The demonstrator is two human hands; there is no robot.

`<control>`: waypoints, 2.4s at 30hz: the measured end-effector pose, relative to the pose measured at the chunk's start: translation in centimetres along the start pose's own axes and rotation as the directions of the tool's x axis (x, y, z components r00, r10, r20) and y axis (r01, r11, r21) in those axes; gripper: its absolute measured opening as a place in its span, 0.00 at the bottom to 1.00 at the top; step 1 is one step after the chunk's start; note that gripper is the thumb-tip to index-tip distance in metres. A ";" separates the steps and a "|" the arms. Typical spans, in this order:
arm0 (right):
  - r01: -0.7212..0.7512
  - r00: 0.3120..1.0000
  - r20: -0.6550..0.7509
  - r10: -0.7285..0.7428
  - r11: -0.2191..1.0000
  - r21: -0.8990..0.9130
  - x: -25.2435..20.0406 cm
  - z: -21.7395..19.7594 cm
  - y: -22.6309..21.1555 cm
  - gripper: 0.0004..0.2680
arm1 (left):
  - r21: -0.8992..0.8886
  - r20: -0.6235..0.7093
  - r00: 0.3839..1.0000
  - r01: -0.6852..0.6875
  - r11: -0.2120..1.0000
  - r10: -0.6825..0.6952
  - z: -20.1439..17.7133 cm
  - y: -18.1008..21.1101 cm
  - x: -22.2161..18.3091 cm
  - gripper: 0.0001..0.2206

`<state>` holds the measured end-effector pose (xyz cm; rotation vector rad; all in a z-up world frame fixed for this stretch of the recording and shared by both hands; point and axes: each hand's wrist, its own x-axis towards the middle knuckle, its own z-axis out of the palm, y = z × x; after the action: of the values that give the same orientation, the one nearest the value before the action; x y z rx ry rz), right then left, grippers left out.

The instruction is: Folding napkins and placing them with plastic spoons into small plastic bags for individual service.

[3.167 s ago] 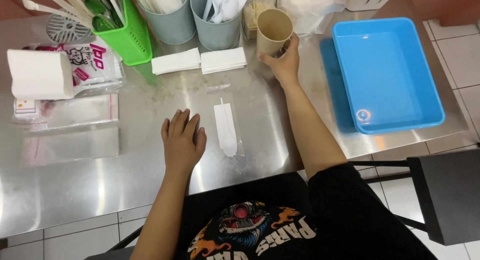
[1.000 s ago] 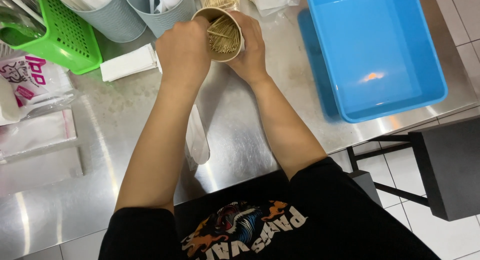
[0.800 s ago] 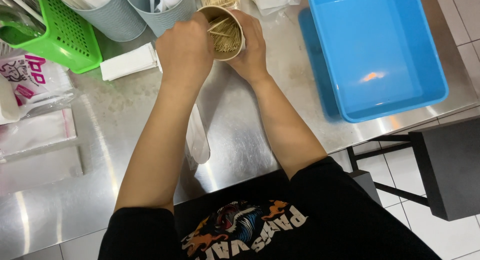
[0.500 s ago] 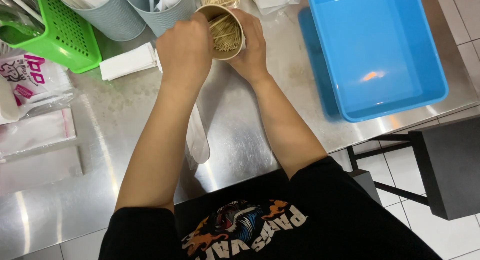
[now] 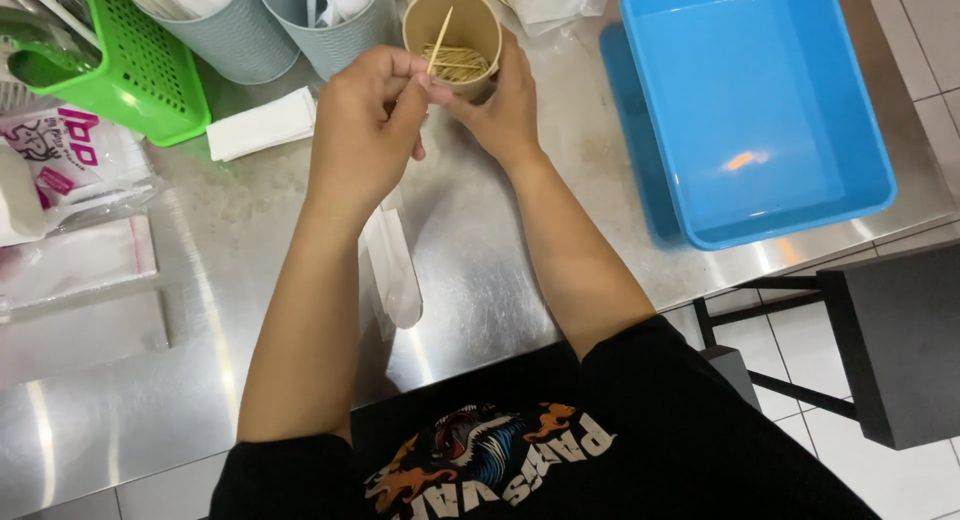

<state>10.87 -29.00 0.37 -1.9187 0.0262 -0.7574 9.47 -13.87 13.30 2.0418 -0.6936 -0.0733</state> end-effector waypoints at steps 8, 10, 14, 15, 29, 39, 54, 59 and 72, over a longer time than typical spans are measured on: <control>-0.123 0.992 -0.030 0.123 0.992 -0.014 0.5 0.2 1.5 0.28 | -0.606 -0.023 0.964 0.198 0.771 -0.266 -0.5 1.1 -3.0 0.04; -0.166 0.986 -0.027 0.165 0.986 -0.029 0.6 0.1 1.0 0.25 | -0.629 -0.033 0.965 0.181 0.756 -0.259 -0.6 1.0 -3.8 0.04; -0.027 0.996 -0.080 0.026 1.000 -0.016 0.5 0.1 1.5 0.32 | -0.677 -0.078 0.969 0.120 0.726 -0.233 -1.1 0.9 -5.4 0.05; -0.019 0.997 -0.077 0.018 1.000 -0.008 0.4 -0.5 1.1 0.32 | -0.673 -0.089 0.969 0.113 0.731 -0.232 -1.3 1.1 -5.9 0.05; -0.227 0.889 0.458 -0.023 0.846 0.483 -5.2 -2.5 -17.8 0.02 | -0.535 -0.070 0.994 0.034 0.844 -0.084 -3.7 0.7 -12.0 0.06; -0.234 0.935 0.337 0.107 0.901 0.364 -9.7 -6.3 -13.9 0.01 | 0.207 -0.025 0.941 0.335 0.919 -0.337 -1.6 -4.5 -16.5 0.31; -0.352 0.929 0.256 0.267 0.851 0.391 -12.5 -8.3 -11.7 0.01 | 0.225 -0.008 0.924 0.373 0.900 -0.382 0.4 -4.4 -17.4 0.34; -0.292 0.939 0.286 0.189 0.878 0.379 -11.9 -8.1 -12.6 0.01 | -0.105 -0.052 0.928 0.362 0.926 -0.368 2.0 -5.9 -17.8 0.22; 0.372 0.874 0.244 -0.421 0.902 0.221 -7.4 -7.3 -18.1 0.01 | -0.091 -0.115 0.940 0.313 0.946 -0.322 2.1 -7.4 -17.9 0.19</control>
<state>-4.38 -23.85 13.70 -1.8740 -0.6148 -0.7135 -2.96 -3.62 2.31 2.0526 -0.2723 -0.1492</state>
